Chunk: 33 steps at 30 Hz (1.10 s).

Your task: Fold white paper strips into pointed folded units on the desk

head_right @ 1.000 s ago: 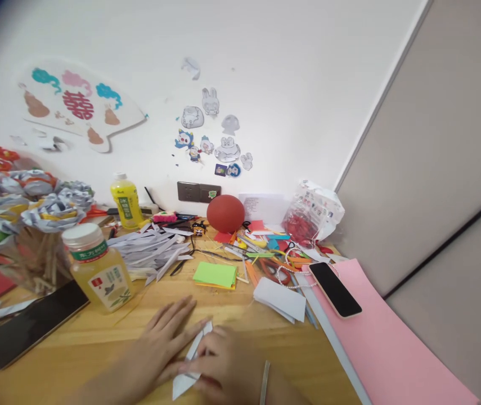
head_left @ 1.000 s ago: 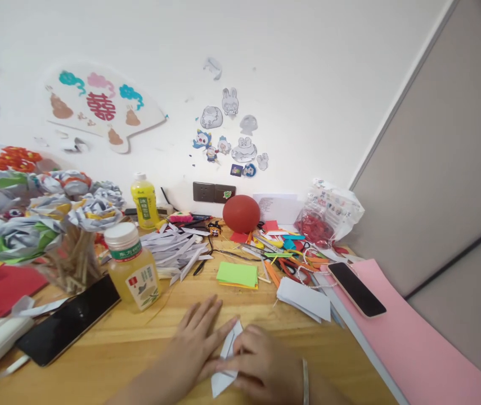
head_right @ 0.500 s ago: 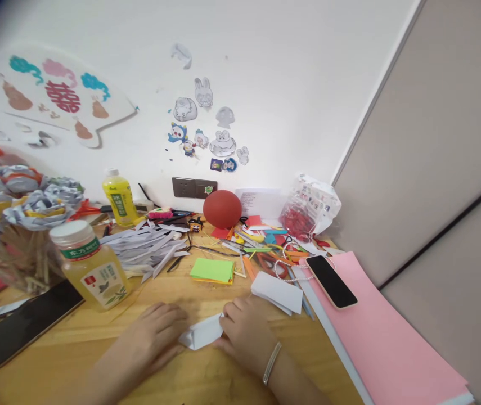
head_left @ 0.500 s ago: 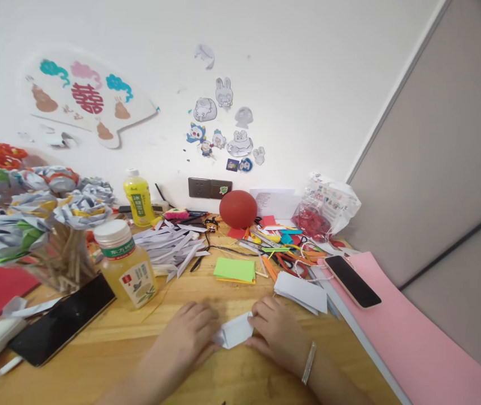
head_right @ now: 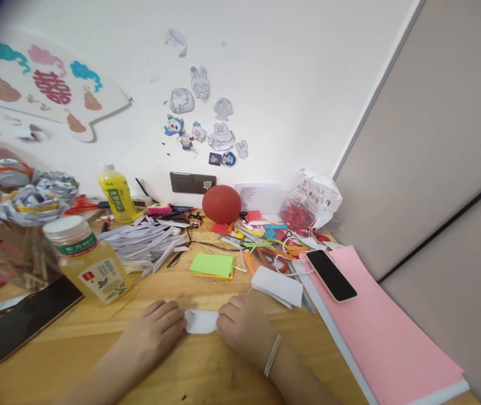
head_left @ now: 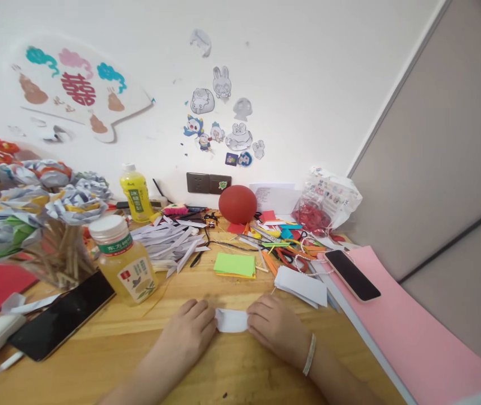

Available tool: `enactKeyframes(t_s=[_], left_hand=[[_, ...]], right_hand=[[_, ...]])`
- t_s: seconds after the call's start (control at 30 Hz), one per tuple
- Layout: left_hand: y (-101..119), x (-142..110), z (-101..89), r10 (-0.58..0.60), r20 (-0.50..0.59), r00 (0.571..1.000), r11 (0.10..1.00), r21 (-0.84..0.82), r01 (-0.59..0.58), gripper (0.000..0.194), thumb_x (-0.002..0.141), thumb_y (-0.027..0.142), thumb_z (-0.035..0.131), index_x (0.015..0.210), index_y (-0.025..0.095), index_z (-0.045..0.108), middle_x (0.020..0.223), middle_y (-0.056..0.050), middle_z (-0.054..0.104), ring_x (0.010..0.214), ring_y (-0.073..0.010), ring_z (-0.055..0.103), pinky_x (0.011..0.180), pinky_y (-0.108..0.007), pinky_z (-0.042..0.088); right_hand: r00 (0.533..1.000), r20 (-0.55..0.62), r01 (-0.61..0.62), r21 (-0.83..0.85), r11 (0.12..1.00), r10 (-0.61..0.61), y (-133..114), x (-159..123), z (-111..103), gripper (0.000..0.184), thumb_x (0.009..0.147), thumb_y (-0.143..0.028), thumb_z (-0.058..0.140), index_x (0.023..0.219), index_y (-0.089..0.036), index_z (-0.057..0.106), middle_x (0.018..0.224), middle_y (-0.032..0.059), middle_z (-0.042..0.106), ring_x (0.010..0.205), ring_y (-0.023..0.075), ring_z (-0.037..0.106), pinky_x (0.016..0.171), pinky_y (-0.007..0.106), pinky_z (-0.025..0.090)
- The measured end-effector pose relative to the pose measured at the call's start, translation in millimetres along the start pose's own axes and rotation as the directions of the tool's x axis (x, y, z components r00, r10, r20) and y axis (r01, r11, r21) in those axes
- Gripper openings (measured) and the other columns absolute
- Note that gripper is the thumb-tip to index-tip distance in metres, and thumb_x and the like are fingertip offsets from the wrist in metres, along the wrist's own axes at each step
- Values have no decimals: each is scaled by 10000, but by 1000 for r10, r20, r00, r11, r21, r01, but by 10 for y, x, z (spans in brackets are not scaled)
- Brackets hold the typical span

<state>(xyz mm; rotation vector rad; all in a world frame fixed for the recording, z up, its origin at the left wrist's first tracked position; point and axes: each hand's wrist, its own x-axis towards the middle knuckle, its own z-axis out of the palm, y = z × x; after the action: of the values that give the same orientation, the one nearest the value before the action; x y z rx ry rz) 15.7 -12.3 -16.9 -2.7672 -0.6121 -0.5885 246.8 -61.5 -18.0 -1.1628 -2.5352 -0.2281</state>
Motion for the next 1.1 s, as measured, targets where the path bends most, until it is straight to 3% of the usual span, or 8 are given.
enactKeyframes(t_s=[0.1, 0.23, 0.43, 0.57, 0.7, 0.83, 1.1], left_hand=[[-23, 4, 34, 0, -5, 1000, 999, -41, 0, 329, 973, 182, 308, 790, 163, 580, 749, -33, 586, 709, -181, 513, 660, -315, 382], [-41, 11, 51, -24, -8, 1000, 996, -86, 23, 333, 975, 206, 304, 777, 162, 568, 738, -34, 573, 693, -184, 502, 640, -307, 376], [13, 30, 82, -88, 32, 996, 993, -70, 90, 261, 943, 173, 358, 776, 165, 558, 757, -48, 572, 703, -201, 500, 643, -313, 386], [44, 72, 99, -161, 44, 986, 982, -88, 165, 213, 921, 207, 428, 762, 172, 566, 761, -51, 573, 725, -208, 506, 654, -314, 400], [68, 131, 69, -264, 134, 955, 943, -170, 285, 200, 904, 199, 441, 766, 173, 584, 778, -58, 575, 762, -222, 518, 670, -327, 414], [89, 172, 58, -376, 213, 902, 887, -199, 417, 199, 885, 205, 448, 755, 163, 592, 806, -75, 582, 798, -239, 524, 702, -356, 420], [114, 188, 48, -430, 255, 866, 869, -140, 474, 149, 866, 209, 507, 761, 162, 603, 833, -71, 582, 822, -240, 520, 711, -353, 418]], right_hand=[[998, -63, -7, -16, 1000, 6, -3, -5, 22, 185, 891, -105, 469, 754, -168, 577, 839, 43, 630, 781, 170, 497, 683, 293, 362], [992, -48, -114, -10, 993, 113, -40, -1, 28, 127, 845, -133, 534, 729, -177, 563, 806, 35, 594, 750, 172, 468, 648, 292, 336], [958, 17, -285, 170, 943, 287, -77, 36, 56, 66, 776, -128, 613, 758, -176, 571, 777, 16, 590, 765, 169, 487, 672, 282, 346], [907, 35, -412, 283, 866, 420, -74, 66, 80, 88, 752, -134, 651, 724, -178, 580, 734, -4, 587, 746, 157, 495, 673, 269, 340], [837, 20, -519, 343, 783, 546, -99, 86, 118, 124, 718, -130, 665, 663, -176, 565, 680, -20, 570, 707, 144, 487, 654, 257, 321], [798, -22, -565, 319, 761, 602, -153, 112, 154, 134, 708, -146, 662, 637, -175, 553, 683, -14, 569, 721, 150, 485, 674, 265, 305], [755, -18, -622, 300, 724, 656, -177, 142, 163, 178, 712, -180, 685, 601, -175, 546, 678, -19, 572, 722, 148, 483, 669, 266, 271]])
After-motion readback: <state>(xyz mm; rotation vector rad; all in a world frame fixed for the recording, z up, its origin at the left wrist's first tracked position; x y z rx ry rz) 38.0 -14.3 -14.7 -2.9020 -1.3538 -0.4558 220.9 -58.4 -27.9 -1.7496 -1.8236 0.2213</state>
